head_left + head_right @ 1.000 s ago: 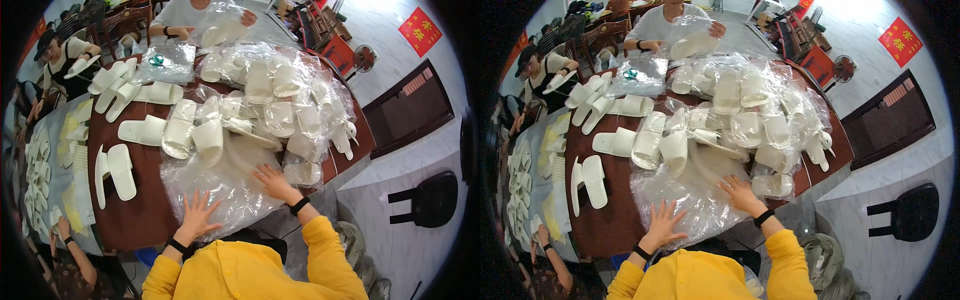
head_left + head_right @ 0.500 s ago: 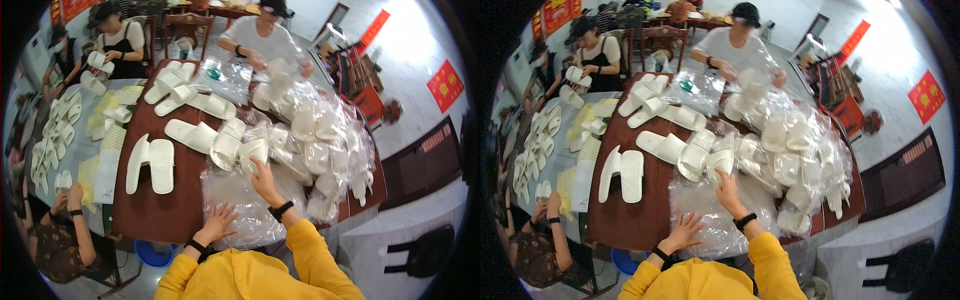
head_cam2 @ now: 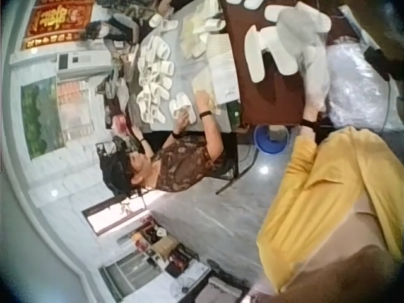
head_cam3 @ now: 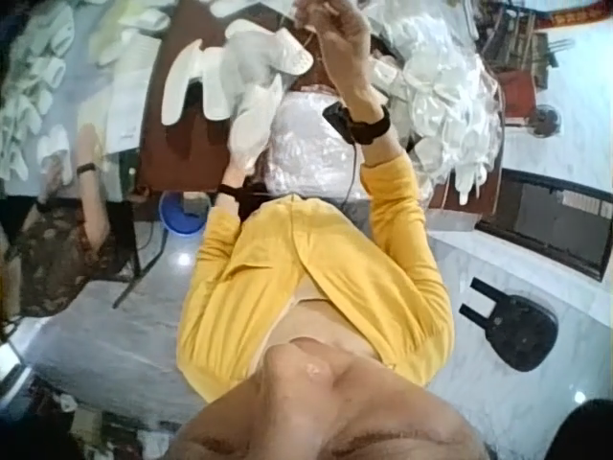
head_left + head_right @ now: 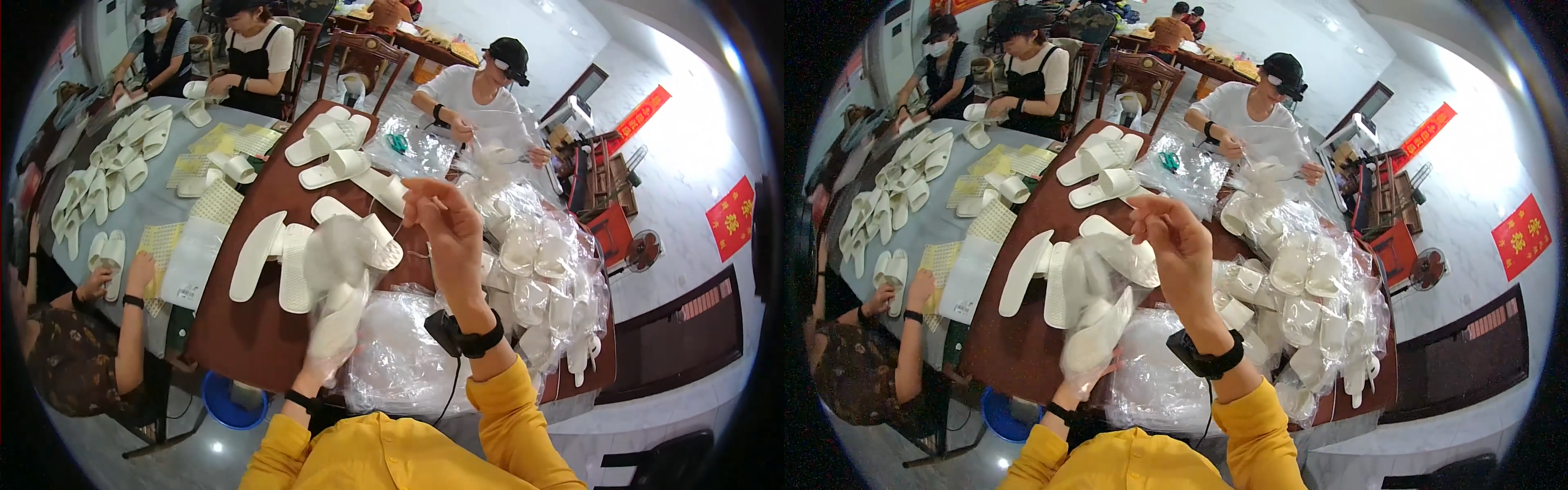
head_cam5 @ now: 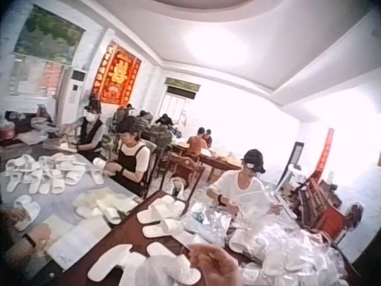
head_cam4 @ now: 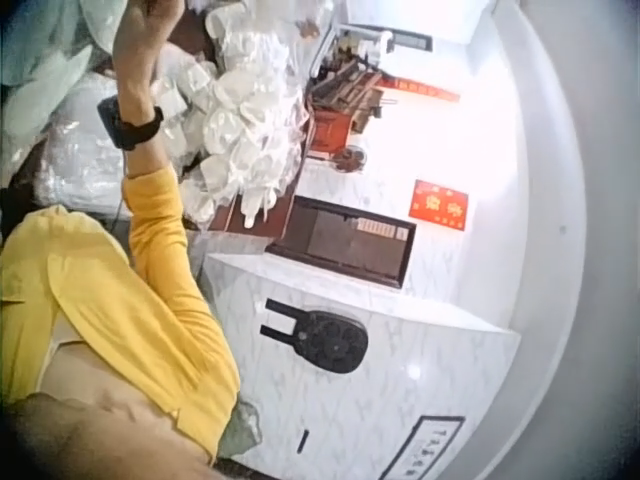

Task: The recorder is packing sandals into plastic bags in a shoe manufacturing facility.

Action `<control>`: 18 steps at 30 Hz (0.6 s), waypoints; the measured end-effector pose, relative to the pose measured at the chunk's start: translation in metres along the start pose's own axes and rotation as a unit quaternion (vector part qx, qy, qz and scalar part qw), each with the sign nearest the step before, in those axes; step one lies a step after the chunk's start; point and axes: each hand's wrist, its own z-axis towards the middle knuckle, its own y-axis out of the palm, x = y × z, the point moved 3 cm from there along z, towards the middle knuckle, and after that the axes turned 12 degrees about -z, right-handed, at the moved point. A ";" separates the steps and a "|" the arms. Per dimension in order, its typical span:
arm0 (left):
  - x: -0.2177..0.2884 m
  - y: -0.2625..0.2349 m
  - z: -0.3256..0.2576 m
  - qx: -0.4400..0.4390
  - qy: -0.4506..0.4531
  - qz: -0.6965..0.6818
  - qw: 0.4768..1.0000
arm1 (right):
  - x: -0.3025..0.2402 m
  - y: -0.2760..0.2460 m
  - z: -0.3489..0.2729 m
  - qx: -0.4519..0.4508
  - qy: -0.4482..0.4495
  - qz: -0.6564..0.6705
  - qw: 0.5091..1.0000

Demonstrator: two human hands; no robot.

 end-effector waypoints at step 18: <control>0.077 0.025 -0.044 0.258 0.159 -0.170 0.938 | 0.107 0.030 -0.180 -0.300 0.071 -0.293 0.905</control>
